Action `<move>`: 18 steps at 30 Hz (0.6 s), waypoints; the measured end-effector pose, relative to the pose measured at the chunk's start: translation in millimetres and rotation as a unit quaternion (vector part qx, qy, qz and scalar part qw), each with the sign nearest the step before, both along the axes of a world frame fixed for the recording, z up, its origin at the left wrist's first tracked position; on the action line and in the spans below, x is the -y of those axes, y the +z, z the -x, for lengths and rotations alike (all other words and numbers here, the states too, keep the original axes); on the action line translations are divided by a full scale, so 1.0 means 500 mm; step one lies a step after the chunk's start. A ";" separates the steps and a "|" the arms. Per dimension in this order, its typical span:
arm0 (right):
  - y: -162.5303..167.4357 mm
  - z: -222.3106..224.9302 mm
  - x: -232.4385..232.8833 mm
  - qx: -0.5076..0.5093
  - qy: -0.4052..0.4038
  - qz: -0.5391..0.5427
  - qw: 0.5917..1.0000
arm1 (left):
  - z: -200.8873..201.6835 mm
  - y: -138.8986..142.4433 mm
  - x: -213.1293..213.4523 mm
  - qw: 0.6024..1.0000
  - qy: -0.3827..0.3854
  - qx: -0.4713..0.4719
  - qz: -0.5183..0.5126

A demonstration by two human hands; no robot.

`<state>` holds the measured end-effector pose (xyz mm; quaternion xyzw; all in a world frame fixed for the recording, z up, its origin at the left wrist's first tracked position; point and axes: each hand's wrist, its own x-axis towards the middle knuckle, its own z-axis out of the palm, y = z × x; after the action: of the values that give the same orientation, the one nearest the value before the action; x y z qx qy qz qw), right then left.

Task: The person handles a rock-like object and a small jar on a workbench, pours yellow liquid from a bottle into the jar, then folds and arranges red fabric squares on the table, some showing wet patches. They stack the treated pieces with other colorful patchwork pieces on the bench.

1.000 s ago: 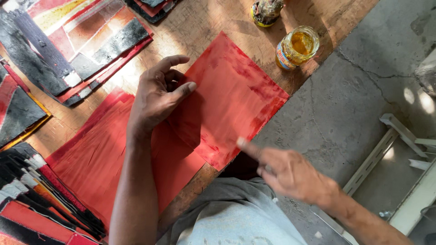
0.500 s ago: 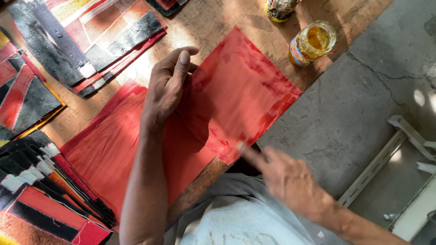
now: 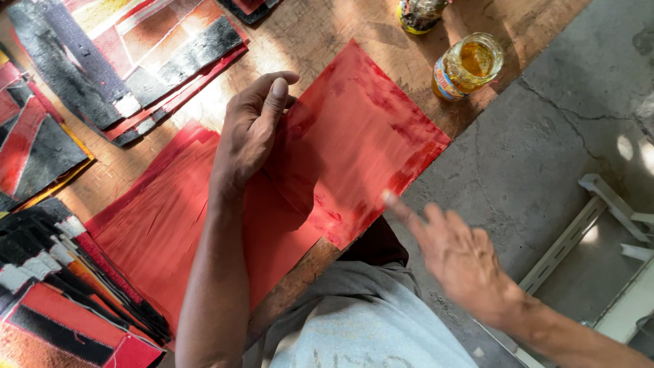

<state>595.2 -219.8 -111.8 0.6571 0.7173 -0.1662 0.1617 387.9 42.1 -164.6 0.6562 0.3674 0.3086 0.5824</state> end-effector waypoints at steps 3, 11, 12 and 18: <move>0.013 0.009 -0.006 0.019 0.032 -0.028 0.999 | -0.001 0.002 0.003 1.000 0.009 -0.011 0.009; 0.042 0.026 -0.052 -0.192 0.032 0.114 0.974 | -0.003 0.006 0.004 1.000 0.004 -0.005 0.004; 0.049 0.015 -0.056 -0.221 0.052 0.040 0.973 | -0.006 0.008 0.005 1.000 0.004 -0.005 0.010; 0.114 -0.172 -0.121 -0.104 -0.027 -0.360 0.927 | -0.022 0.030 0.006 0.999 0.004 -0.016 0.031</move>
<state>681.3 -159.4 -54.7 0.6694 0.7236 0.0313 -0.1653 399.1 39.1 -149.6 0.6412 0.3885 0.2892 0.5953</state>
